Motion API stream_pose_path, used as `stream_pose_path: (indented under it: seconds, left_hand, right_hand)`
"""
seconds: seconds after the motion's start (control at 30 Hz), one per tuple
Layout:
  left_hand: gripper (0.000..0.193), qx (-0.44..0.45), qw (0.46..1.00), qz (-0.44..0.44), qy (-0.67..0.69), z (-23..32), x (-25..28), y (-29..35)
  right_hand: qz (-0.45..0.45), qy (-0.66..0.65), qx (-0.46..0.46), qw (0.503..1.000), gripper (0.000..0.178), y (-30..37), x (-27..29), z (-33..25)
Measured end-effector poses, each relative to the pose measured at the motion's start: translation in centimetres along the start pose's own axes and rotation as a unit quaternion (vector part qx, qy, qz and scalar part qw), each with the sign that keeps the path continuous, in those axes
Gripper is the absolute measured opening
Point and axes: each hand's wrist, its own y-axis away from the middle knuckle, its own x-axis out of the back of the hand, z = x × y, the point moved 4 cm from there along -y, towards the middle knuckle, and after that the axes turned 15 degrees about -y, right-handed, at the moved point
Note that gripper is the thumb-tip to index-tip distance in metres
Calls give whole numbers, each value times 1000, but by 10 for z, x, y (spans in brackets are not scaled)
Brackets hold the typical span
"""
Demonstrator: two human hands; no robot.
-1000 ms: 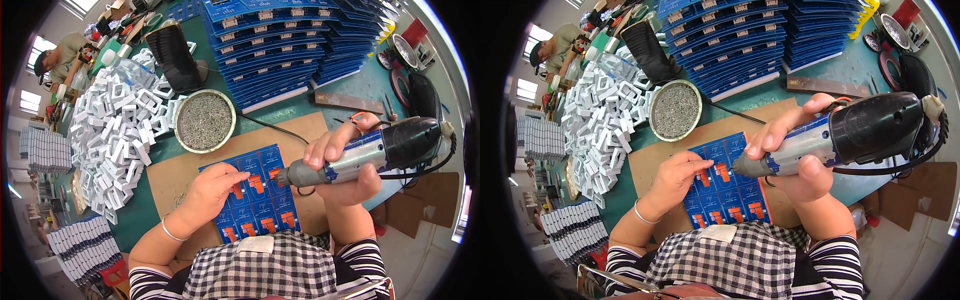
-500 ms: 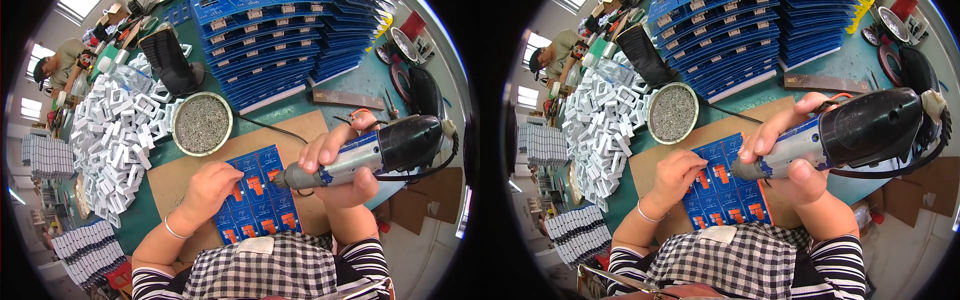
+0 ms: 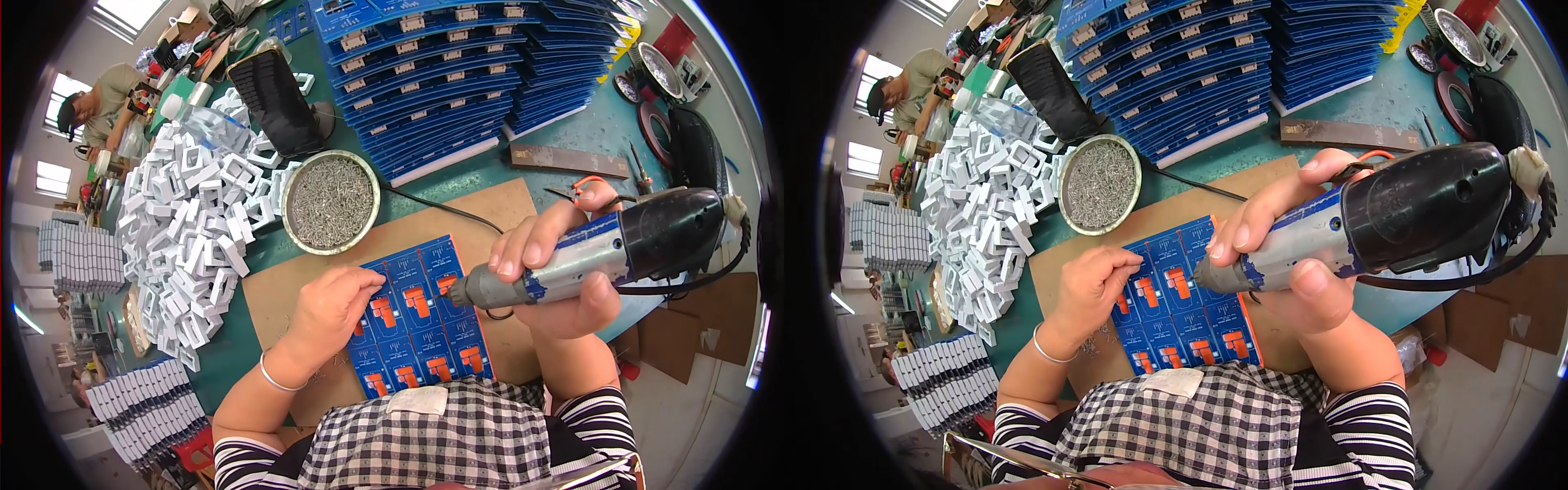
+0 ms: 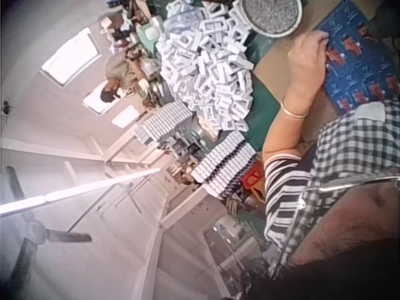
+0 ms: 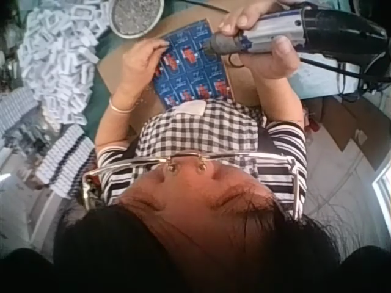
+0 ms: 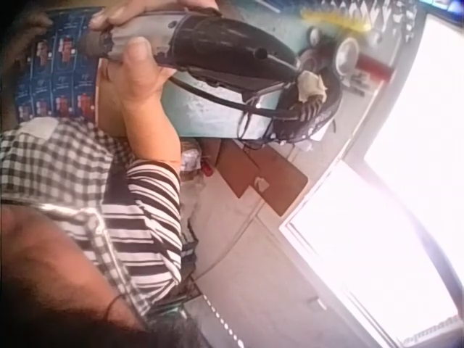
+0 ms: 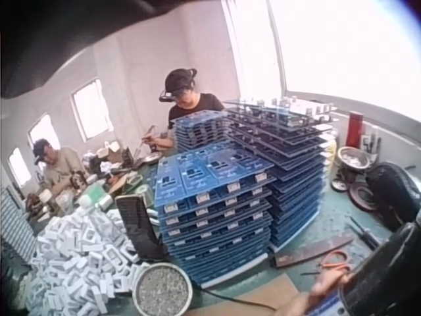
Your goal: The person assembles electronic components onto a circuit board by securing them with screws using an electric screwdriver.
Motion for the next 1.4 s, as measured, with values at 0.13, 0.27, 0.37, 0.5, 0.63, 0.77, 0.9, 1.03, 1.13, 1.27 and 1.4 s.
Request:
stream_pose_path:
  seconds: [0.13, 0.27, 0.37, 0.5, 0.63, 0.77, 0.9, 1.03, 1.13, 1.27, 1.4]
  left_hand:
    - [9, 97, 991, -52, 74, 0, -1, 3]
    - [7, 118, 983, -45, 136, 2, -7, 5]
    - [16, 26, 998, 14, 56, -2, -11, 7]
    - [20, -39, 999, 37, -9, -3, -13, 2]
    - [17, -21, 998, 44, -30, -1, -18, 0]
    - [16, -15, 997, 52, -53, 0, -21, -1]
    - [16, -18, 997, 43, -70, 0, -21, -1]
    - [14, -15, 997, 29, -69, 0, -20, 0]
    - [15, -42, 992, 44, -111, 3, -18, 0]
    - [17, -92, 982, 46, -158, 13, -10, -9]
    - [17, -97, 982, 41, -156, 7, -10, -8]
  right_hand:
    - [6, -64, -20, 998, 64, 2, 4, 0]
    - [22, -4, -5, 1000, 58, 1, -1, -2]
    - [24, -1, -6, 1000, 58, 1, -2, -2]
    - [24, 0, -8, 1000, 58, 1, -2, -1]
    - [33, -11, -15, 999, 58, 3, -3, 2]
    - [21, -63, -54, 996, 67, 6, 0, 2]
    - [17, -74, -65, 995, 67, 6, 0, 1]
    - [13, -15, -36, 999, 57, 6, -4, 5]
    - [44, -52, -98, 993, 67, 5, -17, 1]
    - [-51, 37, -62, 996, 55, 1, -29, 9]
    - [-160, 121, -82, 976, 58, -8, -42, 23]
